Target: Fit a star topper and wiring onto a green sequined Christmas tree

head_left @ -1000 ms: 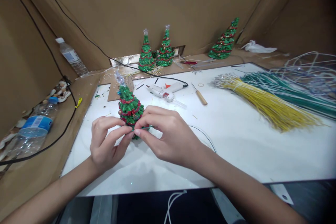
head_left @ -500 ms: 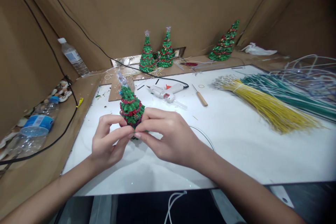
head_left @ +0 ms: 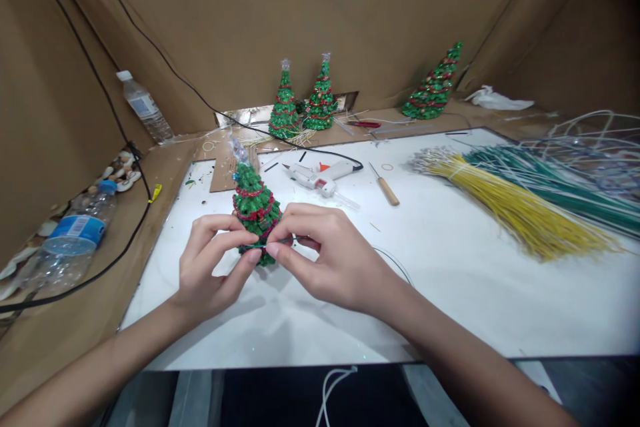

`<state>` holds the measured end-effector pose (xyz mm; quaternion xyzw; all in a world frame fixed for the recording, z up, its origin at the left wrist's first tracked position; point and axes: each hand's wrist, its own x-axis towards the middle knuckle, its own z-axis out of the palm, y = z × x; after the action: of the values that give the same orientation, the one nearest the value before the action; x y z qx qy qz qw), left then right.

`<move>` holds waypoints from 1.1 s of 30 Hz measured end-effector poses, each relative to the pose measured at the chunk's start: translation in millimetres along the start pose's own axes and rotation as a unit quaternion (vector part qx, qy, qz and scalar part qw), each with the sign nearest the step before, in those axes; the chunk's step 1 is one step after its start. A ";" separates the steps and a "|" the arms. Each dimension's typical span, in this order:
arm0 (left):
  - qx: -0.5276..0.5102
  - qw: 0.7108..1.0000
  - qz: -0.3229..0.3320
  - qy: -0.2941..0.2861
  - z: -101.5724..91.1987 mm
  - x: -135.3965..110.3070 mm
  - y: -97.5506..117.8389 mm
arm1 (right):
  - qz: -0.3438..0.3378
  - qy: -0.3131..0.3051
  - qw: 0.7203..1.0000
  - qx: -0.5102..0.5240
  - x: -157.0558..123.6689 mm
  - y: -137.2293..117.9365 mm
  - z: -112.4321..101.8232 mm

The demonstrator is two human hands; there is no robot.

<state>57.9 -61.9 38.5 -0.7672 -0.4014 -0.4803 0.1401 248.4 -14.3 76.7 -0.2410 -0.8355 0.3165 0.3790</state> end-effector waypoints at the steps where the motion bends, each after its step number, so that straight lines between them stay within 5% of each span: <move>1: -0.001 1.000 0.005 0.000 -0.1 0.1 0.0 | 0.003 -0.001 1.000 0.002 0.2 -0.2 0.0; 8: 0.002 1.000 0.011 -0.016 0.3 -0.6 0.6 | 0.013 -0.019 1.000 0.001 0.4 0.7 1.4; 33: -0.247 0.942 -0.226 -0.035 -4.5 14.7 16.0 | -0.136 0.087 0.987 -0.013 -2.4 0.8 12.1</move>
<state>70.3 -67.7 56.0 -0.6830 -0.4375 -0.5564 -0.1800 240.4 -19.5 68.8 -0.1568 -0.8284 0.2286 0.4867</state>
